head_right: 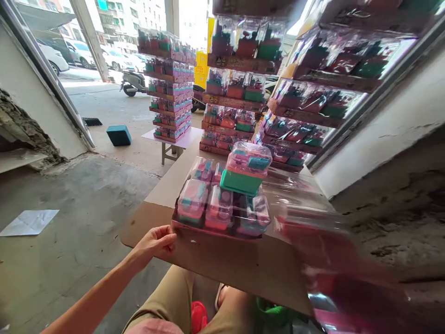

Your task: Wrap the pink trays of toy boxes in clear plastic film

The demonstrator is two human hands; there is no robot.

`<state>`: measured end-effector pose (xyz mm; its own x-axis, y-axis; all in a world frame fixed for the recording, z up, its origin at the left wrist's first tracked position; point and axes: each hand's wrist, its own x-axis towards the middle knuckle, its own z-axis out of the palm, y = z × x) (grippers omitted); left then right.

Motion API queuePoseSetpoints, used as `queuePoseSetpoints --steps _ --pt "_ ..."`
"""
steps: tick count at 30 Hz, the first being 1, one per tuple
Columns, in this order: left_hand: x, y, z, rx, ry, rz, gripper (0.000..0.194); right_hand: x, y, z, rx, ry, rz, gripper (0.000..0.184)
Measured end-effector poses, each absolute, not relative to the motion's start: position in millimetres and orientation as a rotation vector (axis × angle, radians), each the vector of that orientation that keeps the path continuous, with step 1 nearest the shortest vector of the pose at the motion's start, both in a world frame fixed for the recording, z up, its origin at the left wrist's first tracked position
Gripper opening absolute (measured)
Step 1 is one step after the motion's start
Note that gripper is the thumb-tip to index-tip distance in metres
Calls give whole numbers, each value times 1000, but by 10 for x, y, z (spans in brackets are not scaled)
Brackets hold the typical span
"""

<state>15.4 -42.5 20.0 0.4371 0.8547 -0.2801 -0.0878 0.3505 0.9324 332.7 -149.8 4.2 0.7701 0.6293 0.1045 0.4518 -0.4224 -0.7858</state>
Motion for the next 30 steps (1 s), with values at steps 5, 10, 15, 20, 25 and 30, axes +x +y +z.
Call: queuePoseSetpoints --steps 5,10,15,20,25,30 --pt "175 -332 243 1224 1035 830 52 3377 -1739 325 -1966 -922 135 33" --pt "153 -294 353 1471 1189 942 39 3252 -1206 511 -1778 -943 176 43" --pt "88 -264 395 1625 1174 937 41 3325 -803 745 -1692 -781 474 55" --pt "121 -143 334 1330 1176 1108 51 3347 -525 1000 -1585 -764 720 56" --pt "219 -91 538 1409 1112 1067 43 3399 -255 1195 -1608 -759 893 39" --pt "224 -89 681 1475 1079 935 41 3418 -146 1216 -1537 -641 995 25"
